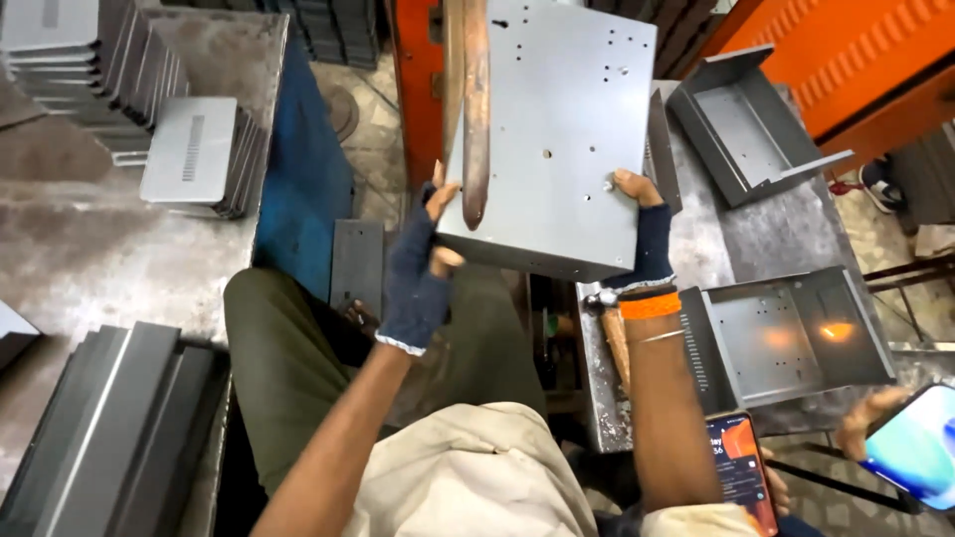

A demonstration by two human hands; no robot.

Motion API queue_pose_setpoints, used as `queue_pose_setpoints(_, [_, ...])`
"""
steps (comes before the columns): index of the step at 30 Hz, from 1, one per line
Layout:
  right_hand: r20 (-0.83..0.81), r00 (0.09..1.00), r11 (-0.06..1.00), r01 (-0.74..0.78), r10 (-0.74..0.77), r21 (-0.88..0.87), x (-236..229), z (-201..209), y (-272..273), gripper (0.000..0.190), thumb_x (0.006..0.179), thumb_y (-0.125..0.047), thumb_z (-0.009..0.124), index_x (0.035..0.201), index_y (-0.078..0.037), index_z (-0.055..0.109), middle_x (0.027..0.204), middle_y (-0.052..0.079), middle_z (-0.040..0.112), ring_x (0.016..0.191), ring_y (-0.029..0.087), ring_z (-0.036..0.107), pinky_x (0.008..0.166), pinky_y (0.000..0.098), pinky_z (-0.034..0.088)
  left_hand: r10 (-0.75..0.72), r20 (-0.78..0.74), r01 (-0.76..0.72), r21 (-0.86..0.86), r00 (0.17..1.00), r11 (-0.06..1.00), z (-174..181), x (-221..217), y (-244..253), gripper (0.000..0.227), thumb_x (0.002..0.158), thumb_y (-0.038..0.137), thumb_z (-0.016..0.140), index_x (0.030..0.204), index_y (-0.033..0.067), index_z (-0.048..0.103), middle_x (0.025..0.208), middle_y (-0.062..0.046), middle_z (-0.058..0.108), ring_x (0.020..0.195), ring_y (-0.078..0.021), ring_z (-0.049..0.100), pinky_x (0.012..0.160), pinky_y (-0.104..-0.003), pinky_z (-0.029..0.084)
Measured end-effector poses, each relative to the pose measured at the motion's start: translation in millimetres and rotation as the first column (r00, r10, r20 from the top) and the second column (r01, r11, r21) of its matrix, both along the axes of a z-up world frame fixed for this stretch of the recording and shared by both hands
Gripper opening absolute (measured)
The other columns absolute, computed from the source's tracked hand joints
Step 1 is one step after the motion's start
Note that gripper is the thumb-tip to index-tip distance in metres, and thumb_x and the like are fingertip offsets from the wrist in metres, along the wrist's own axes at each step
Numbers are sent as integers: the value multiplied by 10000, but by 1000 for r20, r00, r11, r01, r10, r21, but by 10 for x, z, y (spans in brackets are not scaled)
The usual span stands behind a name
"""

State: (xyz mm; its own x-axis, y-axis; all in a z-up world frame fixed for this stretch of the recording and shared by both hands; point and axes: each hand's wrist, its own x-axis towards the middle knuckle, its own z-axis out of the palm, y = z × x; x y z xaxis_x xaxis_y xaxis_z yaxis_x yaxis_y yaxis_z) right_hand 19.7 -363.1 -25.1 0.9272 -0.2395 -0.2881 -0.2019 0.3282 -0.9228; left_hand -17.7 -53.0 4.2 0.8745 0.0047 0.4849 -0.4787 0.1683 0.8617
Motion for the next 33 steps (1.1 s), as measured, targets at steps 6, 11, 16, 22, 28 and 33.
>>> queue_pose_setpoints(6, [-62,982,942,-188,178,-279,-43,426,36,273,984,-158,531,1161,-11,679,1100,113,755,956,106,664,887,211,541,49,96,-59,108,994,992,41,-74,-72,619,896,84,778,1462,8,539,1546,-226,479,1441,-288,424,1224,-417,355])
queue_pose_setpoints(11, [-92,935,865,-353,343,-357,21,247,-130,305,1006,-31,427,1214,98,608,1199,139,703,1130,137,587,1005,213,495,83,111,-104,204,990,973,-59,-51,-101,719,845,13,812,1493,23,501,1558,-221,466,1461,-302,426,1244,-410,347])
queue_pose_setpoints(16, [2,957,834,-252,291,-491,-10,263,19,284,1043,-83,469,1215,96,607,1225,181,713,1129,77,545,1061,265,468,31,17,-32,80,999,996,-261,-74,-50,797,812,-92,814,1519,43,470,1594,-169,431,1449,-211,439,1188,-368,434])
queue_pose_setpoints(22, [671,729,926,148,135,-348,299,-863,129,247,1033,-137,445,1141,-29,640,1218,98,680,1152,214,634,1113,330,479,76,4,-75,-40,997,996,-609,188,136,779,774,-112,821,1481,25,522,1510,-155,542,1306,-114,502,1115,-335,467])
queue_pose_setpoints(28, [290,953,996,90,-86,-2,91,66,691,254,816,-300,660,935,-78,686,895,22,644,880,154,547,874,303,412,15,19,-17,127,1000,992,-230,129,343,742,832,99,846,1485,17,502,1500,-200,538,1414,-286,497,1204,-432,375])
queue_pose_setpoints(33, [141,986,996,91,-89,-7,-90,436,1196,480,738,-349,655,1088,-25,595,1031,166,562,970,309,526,845,427,418,26,-25,-23,110,999,994,-589,200,650,729,870,78,804,1517,32,473,1481,-182,554,1407,-260,483,1194,-435,385])
